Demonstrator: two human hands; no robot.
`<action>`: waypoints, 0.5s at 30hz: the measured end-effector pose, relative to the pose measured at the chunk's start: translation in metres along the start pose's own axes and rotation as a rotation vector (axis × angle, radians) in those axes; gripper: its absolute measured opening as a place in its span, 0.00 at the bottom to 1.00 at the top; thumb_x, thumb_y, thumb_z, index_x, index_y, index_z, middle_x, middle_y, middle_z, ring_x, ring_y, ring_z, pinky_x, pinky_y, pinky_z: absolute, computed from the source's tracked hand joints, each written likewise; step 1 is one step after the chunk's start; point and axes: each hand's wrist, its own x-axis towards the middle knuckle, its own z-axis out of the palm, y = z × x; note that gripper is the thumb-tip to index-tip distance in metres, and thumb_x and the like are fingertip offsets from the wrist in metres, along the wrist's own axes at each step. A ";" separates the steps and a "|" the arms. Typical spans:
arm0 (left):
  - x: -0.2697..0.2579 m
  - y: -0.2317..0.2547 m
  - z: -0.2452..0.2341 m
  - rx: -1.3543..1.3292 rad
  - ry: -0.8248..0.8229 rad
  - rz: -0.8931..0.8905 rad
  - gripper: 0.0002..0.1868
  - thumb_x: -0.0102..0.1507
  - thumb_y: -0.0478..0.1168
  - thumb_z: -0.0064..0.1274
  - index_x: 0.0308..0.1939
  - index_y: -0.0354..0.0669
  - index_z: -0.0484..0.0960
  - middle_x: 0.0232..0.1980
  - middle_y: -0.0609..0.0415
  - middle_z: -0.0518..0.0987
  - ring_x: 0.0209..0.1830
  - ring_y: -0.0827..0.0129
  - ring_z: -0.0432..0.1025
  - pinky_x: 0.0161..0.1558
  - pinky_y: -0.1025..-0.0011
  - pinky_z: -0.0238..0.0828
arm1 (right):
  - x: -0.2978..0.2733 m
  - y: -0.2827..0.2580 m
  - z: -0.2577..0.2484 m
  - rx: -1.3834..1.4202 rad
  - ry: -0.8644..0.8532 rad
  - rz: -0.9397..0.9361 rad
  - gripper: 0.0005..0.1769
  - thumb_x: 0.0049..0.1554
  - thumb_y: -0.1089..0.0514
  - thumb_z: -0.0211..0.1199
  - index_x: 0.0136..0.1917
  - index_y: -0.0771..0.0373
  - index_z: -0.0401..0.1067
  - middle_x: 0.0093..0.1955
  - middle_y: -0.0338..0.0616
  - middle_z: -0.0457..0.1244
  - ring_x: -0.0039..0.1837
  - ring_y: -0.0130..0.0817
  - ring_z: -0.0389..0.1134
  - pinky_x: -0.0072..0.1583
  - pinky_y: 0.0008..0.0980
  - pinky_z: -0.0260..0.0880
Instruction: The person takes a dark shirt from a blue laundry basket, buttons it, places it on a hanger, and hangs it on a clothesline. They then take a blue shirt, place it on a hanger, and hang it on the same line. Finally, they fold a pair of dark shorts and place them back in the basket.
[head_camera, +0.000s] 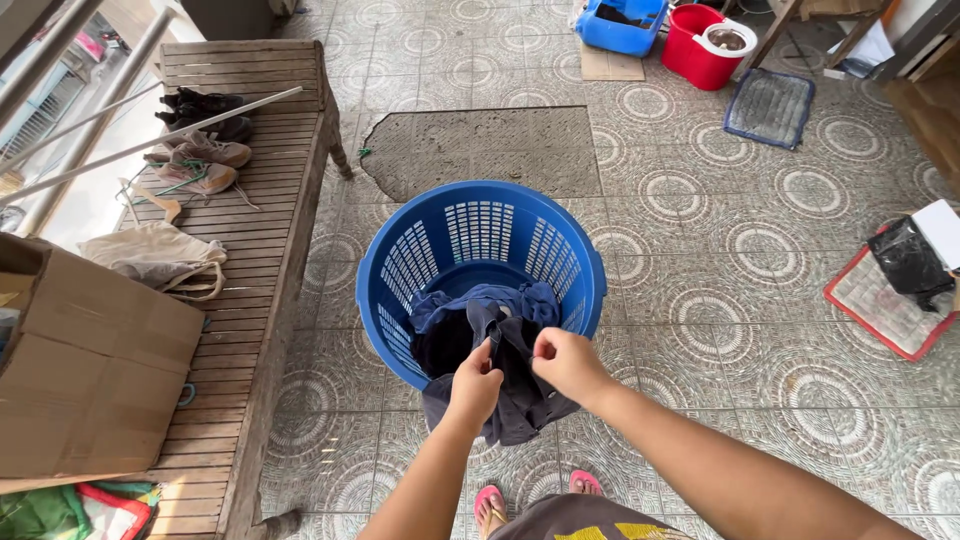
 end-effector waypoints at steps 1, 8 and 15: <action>-0.001 0.000 0.002 0.000 -0.004 0.001 0.39 0.57 0.27 0.49 0.73 0.55 0.73 0.49 0.54 0.84 0.48 0.70 0.78 0.45 0.72 0.79 | -0.001 0.000 0.001 -0.001 0.003 0.002 0.03 0.45 0.55 0.67 0.36 0.50 0.77 0.31 0.38 0.70 0.42 0.39 0.74 0.44 0.37 0.74; -0.024 0.014 0.009 -0.142 -0.081 0.032 0.44 0.56 0.25 0.54 0.77 0.49 0.65 0.45 0.53 0.76 0.43 0.70 0.73 0.42 0.73 0.82 | -0.005 0.008 0.010 0.066 -0.043 -0.070 0.06 0.47 0.60 0.68 0.40 0.54 0.80 0.35 0.39 0.71 0.43 0.36 0.74 0.46 0.33 0.74; -0.029 0.018 0.013 -0.270 -0.136 0.037 0.46 0.59 0.23 0.55 0.79 0.48 0.58 0.43 0.46 0.77 0.43 0.62 0.75 0.46 0.61 0.86 | -0.007 0.017 0.008 0.079 -0.029 -0.092 0.06 0.48 0.60 0.71 0.41 0.53 0.82 0.36 0.41 0.72 0.45 0.40 0.74 0.47 0.34 0.74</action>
